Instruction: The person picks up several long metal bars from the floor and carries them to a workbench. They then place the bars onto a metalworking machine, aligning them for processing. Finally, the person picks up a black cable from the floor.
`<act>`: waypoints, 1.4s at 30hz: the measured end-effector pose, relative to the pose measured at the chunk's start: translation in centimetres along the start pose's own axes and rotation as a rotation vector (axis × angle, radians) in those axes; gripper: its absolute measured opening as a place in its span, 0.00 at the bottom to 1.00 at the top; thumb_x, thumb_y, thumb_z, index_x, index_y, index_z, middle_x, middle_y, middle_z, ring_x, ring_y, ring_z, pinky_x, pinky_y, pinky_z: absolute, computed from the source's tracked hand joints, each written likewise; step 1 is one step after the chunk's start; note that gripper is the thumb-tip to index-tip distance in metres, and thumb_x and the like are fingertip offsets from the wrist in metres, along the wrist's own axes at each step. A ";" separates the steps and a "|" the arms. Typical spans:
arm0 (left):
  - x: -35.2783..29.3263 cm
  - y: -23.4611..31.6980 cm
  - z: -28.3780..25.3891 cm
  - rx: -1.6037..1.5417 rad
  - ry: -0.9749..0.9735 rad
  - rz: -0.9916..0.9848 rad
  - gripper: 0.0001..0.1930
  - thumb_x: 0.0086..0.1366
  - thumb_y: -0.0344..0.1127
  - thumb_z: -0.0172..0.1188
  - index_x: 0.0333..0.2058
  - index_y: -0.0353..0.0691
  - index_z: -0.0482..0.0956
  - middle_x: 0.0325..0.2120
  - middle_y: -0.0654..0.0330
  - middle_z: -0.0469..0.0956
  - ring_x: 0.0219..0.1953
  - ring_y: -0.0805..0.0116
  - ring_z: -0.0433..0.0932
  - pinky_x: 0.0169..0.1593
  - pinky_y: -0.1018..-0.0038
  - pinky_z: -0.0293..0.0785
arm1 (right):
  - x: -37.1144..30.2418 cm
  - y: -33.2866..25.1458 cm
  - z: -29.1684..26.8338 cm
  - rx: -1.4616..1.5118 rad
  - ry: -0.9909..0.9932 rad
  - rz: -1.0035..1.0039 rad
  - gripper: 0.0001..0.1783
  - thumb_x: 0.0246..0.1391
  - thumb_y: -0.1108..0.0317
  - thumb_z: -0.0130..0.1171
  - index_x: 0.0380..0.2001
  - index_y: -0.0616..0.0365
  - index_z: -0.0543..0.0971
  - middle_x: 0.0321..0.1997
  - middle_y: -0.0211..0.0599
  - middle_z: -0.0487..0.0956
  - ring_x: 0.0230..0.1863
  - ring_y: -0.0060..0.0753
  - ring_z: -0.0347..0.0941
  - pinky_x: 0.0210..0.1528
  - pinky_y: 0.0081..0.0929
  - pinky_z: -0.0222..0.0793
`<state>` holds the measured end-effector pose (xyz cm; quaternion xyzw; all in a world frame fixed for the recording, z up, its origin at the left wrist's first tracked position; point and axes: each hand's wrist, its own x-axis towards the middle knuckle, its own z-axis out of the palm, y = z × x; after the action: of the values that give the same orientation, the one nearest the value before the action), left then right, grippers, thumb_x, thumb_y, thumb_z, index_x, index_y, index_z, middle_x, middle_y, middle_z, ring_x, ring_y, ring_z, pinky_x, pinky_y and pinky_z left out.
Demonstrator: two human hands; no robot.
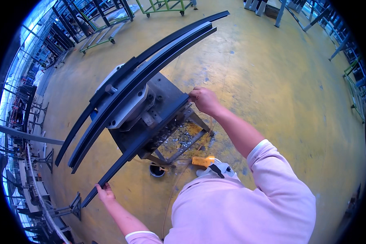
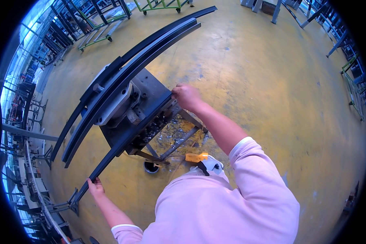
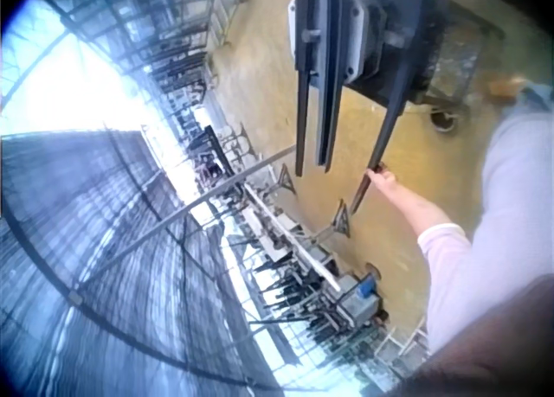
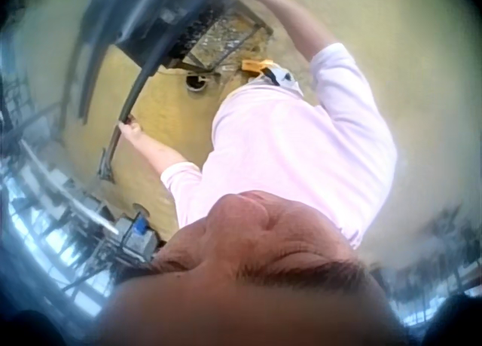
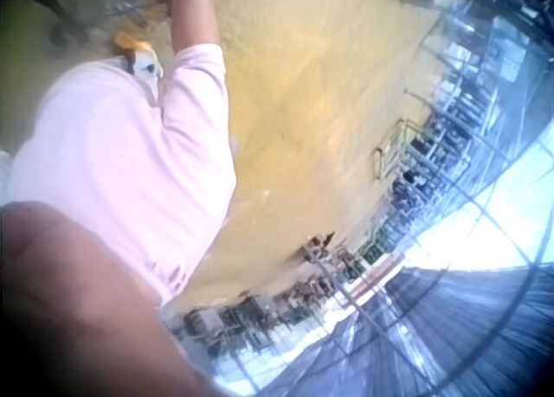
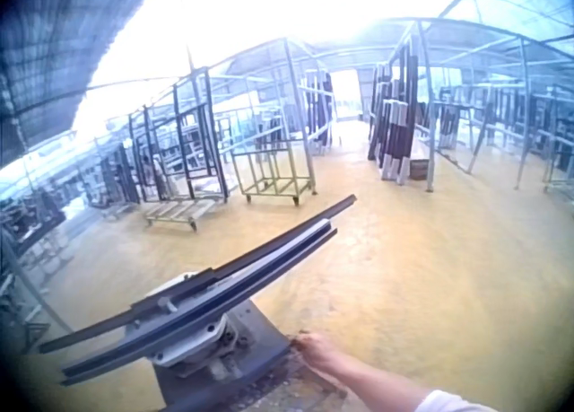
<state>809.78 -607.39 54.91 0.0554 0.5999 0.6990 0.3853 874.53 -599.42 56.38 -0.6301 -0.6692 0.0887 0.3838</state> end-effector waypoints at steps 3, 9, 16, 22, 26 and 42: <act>-1.0 0.0 0.2 -0.001 0.043 0.024 0.20 0.70 0.46 0.59 0.48 0.34 0.72 0.38 0.52 0.78 0.37 0.64 0.79 0.39 0.73 0.80 | 0.2 -0.3 0.4 0.013 -0.010 0.008 0.04 0.50 0.68 0.63 0.30 0.49 0.85 0.33 0.34 0.81 0.37 0.44 0.79 0.37 0.39 0.75; -2.1 0.1 1.4 0.000 0.040 0.031 0.19 0.70 0.45 0.60 0.47 0.33 0.72 0.37 0.54 0.78 0.37 0.64 0.78 0.39 0.72 0.80 | -0.1 -0.1 0.3 0.021 -0.025 0.057 0.05 0.52 0.67 0.62 0.32 0.50 0.85 0.34 0.34 0.82 0.38 0.45 0.79 0.38 0.39 0.75; -3.8 0.0 1.8 -0.042 0.041 0.011 0.20 0.71 0.47 0.59 0.47 0.34 0.72 0.37 0.55 0.78 0.37 0.66 0.77 0.39 0.72 0.78 | 0.2 -0.3 0.4 -0.030 -0.030 0.046 0.05 0.52 0.64 0.65 0.33 0.49 0.85 0.35 0.34 0.82 0.37 0.45 0.79 0.37 0.38 0.75; -9.2 -3.0 6.6 -0.135 -0.116 -0.161 0.17 0.71 0.44 0.59 0.47 0.35 0.72 0.40 0.54 0.77 0.43 0.60 0.76 0.49 0.61 0.76 | 0.0 -0.7 0.5 -0.123 0.005 0.029 0.05 0.55 0.64 0.63 0.33 0.49 0.84 0.34 0.34 0.81 0.38 0.45 0.78 0.37 0.39 0.73; -12.5 -6.3 9.6 -0.191 -0.336 -0.229 0.17 0.71 0.42 0.58 0.48 0.33 0.72 0.44 0.48 0.77 0.49 0.52 0.77 0.58 0.51 0.75 | -0.9 -2.7 0.4 -0.266 0.022 0.049 0.06 0.57 0.63 0.61 0.36 0.50 0.83 0.33 0.37 0.79 0.37 0.47 0.77 0.36 0.42 0.72; -3.4 13.1 -2.5 -0.409 0.501 0.498 0.29 0.71 0.48 0.54 0.56 0.25 0.67 0.49 0.47 0.74 0.47 0.51 0.77 0.51 0.56 0.78 | -3.9 -21.6 -5.4 -0.005 -0.212 -0.580 0.14 0.51 0.71 0.65 0.43 0.55 0.82 0.43 0.34 0.80 0.45 0.39 0.75 0.47 0.35 0.70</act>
<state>804.58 -611.20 67.08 -0.0509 0.4921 0.8676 0.0493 860.78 -609.04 71.53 -0.4008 -0.8577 0.0392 0.3195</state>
